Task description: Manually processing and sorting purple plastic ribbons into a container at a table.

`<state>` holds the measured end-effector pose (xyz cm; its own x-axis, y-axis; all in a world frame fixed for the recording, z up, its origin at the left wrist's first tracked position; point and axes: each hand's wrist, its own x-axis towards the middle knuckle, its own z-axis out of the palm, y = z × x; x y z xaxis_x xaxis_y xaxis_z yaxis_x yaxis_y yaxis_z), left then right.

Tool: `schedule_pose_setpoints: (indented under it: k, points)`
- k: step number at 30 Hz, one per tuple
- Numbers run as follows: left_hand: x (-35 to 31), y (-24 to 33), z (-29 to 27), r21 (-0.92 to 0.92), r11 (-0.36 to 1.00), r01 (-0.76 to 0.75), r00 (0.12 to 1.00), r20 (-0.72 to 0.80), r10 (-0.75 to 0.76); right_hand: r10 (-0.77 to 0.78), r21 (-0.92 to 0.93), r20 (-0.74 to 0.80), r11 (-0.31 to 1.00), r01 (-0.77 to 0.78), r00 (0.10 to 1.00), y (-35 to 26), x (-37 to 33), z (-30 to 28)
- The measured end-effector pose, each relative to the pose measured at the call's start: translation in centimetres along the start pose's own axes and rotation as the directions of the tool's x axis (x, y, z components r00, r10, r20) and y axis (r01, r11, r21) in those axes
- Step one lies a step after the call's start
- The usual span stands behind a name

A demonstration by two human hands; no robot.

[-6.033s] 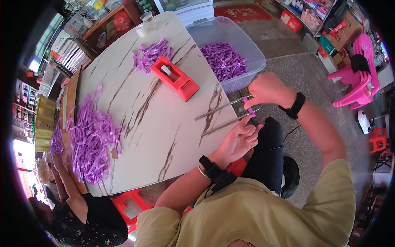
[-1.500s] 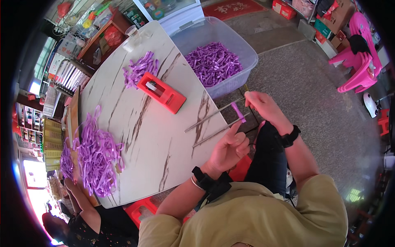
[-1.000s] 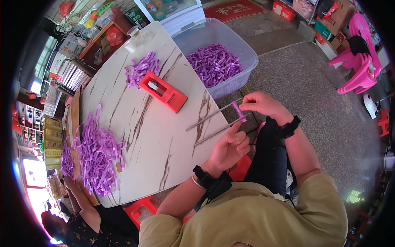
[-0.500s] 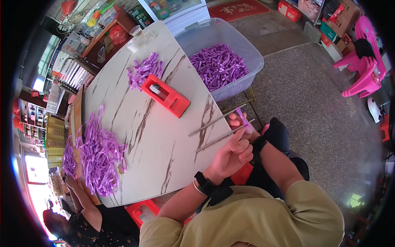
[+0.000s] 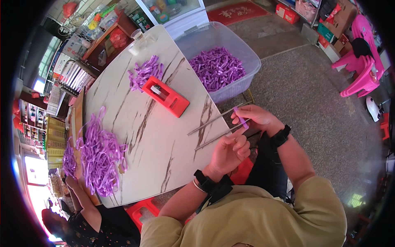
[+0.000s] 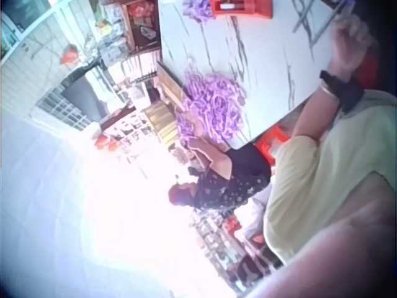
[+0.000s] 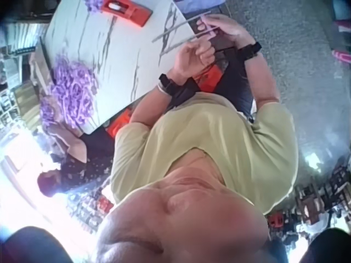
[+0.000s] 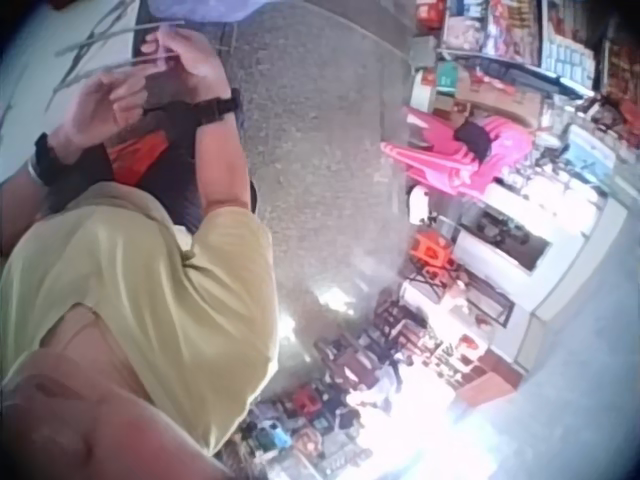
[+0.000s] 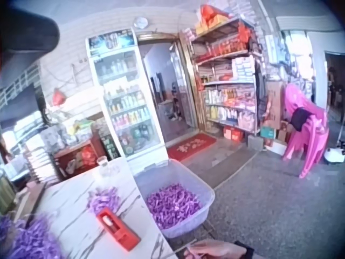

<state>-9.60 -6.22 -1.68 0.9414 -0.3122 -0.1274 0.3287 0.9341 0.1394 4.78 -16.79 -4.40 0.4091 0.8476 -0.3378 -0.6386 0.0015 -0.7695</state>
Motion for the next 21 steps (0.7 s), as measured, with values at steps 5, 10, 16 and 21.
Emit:
schedule_pose_setpoints:
  k: [5,10,16,21]
  points:
    - [-0.1,0.2,-0.3,0.005,1.000,0.004,0.999,0.054,-0.004,0.057,-0.148,-0.039,0.987,-0.063,0.998,-1.1,-0.2,0.4]
    - [-0.2,0.1,-0.3,-0.006,1.000,-0.009,0.998,0.058,0.010,0.126,-0.107,-0.116,0.985,-0.138,0.985,-1.7,-0.7,-0.6]
    - [0.1,-0.1,-0.1,0.050,0.998,0.026,0.996,0.078,-0.030,-0.261,-0.233,-0.543,0.960,0.155,0.798,-6.2,-9.7,-8.7]
    - [-0.2,0.7,0.7,0.229,0.971,0.073,0.997,-0.001,-0.075,-0.474,-0.682,-0.328,0.718,0.142,0.817,-7.5,-13.3,0.1]
